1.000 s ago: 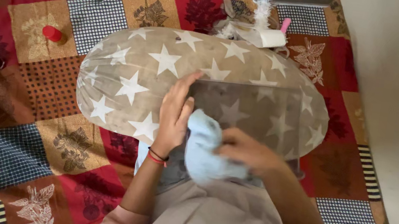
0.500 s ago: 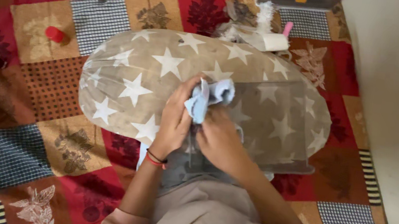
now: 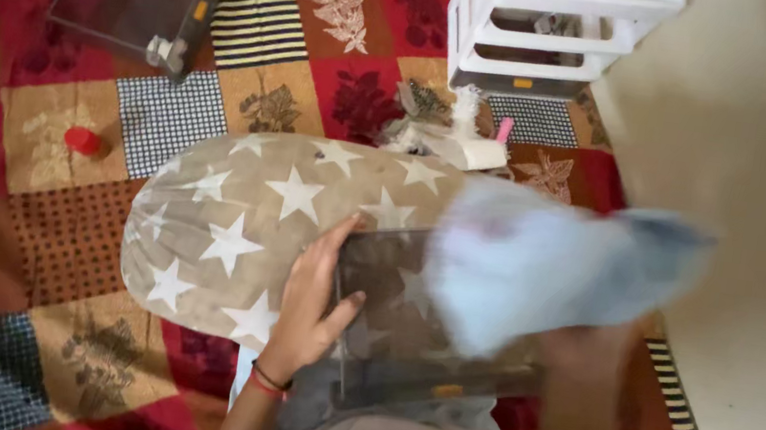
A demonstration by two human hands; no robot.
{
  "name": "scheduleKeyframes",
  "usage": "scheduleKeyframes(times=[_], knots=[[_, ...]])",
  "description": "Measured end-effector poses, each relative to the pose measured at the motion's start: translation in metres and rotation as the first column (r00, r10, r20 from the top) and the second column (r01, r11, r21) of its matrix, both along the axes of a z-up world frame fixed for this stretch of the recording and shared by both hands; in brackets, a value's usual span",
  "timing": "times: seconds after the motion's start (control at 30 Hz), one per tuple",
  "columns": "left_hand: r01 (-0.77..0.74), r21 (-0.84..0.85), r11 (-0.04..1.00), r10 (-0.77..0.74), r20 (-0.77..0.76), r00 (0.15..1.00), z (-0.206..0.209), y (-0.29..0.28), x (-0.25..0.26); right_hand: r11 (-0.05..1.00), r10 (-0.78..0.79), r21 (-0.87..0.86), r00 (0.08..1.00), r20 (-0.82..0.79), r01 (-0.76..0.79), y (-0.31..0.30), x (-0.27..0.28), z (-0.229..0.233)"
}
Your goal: The person wipes a transparent plastic tray with a blue cloth while sitting on the floor. They place a white fluffy object and a pink marker into the tray, then continue wiping the tray's surface.
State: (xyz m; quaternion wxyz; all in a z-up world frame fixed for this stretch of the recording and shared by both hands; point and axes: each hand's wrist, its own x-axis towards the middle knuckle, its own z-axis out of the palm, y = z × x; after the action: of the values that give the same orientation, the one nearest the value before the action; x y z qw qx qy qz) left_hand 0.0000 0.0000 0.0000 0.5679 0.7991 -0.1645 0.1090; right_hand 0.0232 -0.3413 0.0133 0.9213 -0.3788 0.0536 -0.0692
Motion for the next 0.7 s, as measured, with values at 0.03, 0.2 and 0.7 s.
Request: scheduleKeyframes(times=[0.03, 0.2, 0.7], knots=[[-0.02, -0.019, 1.0, 0.019, -0.023, 1.0, 0.0, -0.001, 0.0, 0.997, -0.072, 0.017, 0.992, 0.108, 0.071, -0.03, 0.006, 0.003], [-0.112, -0.156, 0.981, 0.094, -0.117, 0.989, -0.002, -0.001, 0.008, 0.87, -0.243, -0.335, 0.906, 0.346, 0.361, -0.13, 0.063, -0.036], [-0.035, -0.11, 0.993, 0.015, -0.178, 0.984, 0.004, 0.027, 0.061, -0.441, 0.424, -0.87, 0.906, 0.015, 0.221, 0.042, 0.239, -0.06]])
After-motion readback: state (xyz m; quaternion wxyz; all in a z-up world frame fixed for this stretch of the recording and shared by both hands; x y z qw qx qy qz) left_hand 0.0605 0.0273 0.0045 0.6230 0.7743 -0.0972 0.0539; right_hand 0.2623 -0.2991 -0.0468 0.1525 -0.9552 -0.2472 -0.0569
